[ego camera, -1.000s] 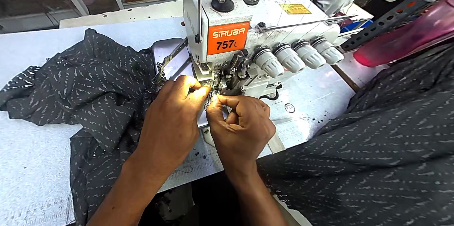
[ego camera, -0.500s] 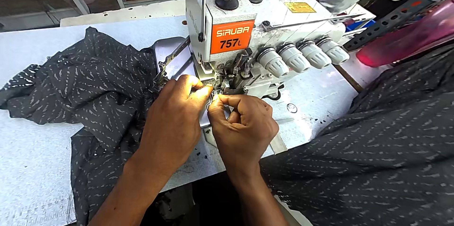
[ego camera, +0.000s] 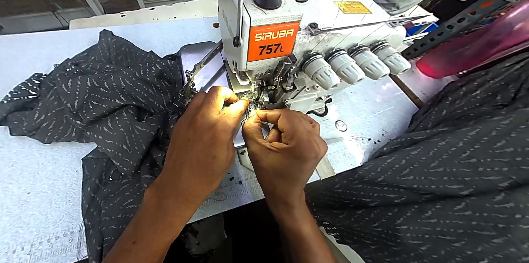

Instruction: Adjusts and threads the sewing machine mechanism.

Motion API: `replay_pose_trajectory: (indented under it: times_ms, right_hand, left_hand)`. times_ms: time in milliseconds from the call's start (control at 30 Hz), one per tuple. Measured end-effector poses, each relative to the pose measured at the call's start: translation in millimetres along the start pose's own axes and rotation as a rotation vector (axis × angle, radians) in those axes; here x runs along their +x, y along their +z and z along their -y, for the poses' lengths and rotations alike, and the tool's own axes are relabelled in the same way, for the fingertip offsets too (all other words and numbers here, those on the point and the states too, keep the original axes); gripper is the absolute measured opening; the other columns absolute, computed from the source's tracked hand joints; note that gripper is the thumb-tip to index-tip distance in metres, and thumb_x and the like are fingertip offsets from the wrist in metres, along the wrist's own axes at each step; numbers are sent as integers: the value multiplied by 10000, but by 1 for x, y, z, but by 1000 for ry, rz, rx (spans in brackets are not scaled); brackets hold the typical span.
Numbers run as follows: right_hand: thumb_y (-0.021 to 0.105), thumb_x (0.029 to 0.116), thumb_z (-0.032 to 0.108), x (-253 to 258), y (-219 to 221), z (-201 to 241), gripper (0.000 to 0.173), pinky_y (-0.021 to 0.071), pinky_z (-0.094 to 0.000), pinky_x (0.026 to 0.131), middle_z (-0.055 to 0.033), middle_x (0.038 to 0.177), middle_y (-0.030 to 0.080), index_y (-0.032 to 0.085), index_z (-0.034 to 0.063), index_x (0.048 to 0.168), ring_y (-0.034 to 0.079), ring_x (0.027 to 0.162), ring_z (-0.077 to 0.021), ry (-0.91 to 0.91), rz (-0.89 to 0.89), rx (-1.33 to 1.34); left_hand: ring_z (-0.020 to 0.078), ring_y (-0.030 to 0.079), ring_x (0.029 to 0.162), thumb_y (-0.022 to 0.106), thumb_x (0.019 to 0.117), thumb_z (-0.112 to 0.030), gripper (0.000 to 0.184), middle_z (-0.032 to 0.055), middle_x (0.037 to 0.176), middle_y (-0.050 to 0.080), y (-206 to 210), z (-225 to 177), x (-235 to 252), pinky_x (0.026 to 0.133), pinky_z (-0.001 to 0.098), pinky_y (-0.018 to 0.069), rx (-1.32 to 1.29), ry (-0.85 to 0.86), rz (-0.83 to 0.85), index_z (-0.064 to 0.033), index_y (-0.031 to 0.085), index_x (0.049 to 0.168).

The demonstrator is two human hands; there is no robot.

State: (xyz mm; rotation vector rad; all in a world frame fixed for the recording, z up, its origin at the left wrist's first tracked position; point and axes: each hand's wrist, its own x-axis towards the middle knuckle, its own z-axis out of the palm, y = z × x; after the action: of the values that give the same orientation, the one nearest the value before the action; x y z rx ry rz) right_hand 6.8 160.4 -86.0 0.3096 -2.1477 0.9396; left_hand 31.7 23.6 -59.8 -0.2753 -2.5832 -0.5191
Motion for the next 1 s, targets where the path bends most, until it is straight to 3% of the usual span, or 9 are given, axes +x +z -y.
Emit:
replay_pose_trajectory:
  times_ms: [500, 1000]
  right_hand:
    - [747, 839, 168, -2, 2, 2, 72, 445, -394, 770, 60, 661, 624, 735, 138, 776, 554, 630, -75, 6, -20, 13]
    - [749, 850, 146, -4, 2, -1, 43, 438, -407, 799, 48, 676, 633, 780, 117, 841, 533, 623, -72, -7, -35, 70]
  left_hand:
    - [180, 604, 999, 516, 1026, -146, 301, 22, 1110, 643, 0, 0, 0, 801, 317, 514, -28, -16, -7, -168, 762, 1197]
    - [96, 614, 1141, 493, 1029, -147, 309, -56, 1214, 657, -9, -8, 14, 888, 357, 532, -205, -266, 102, -233, 757, 1167]
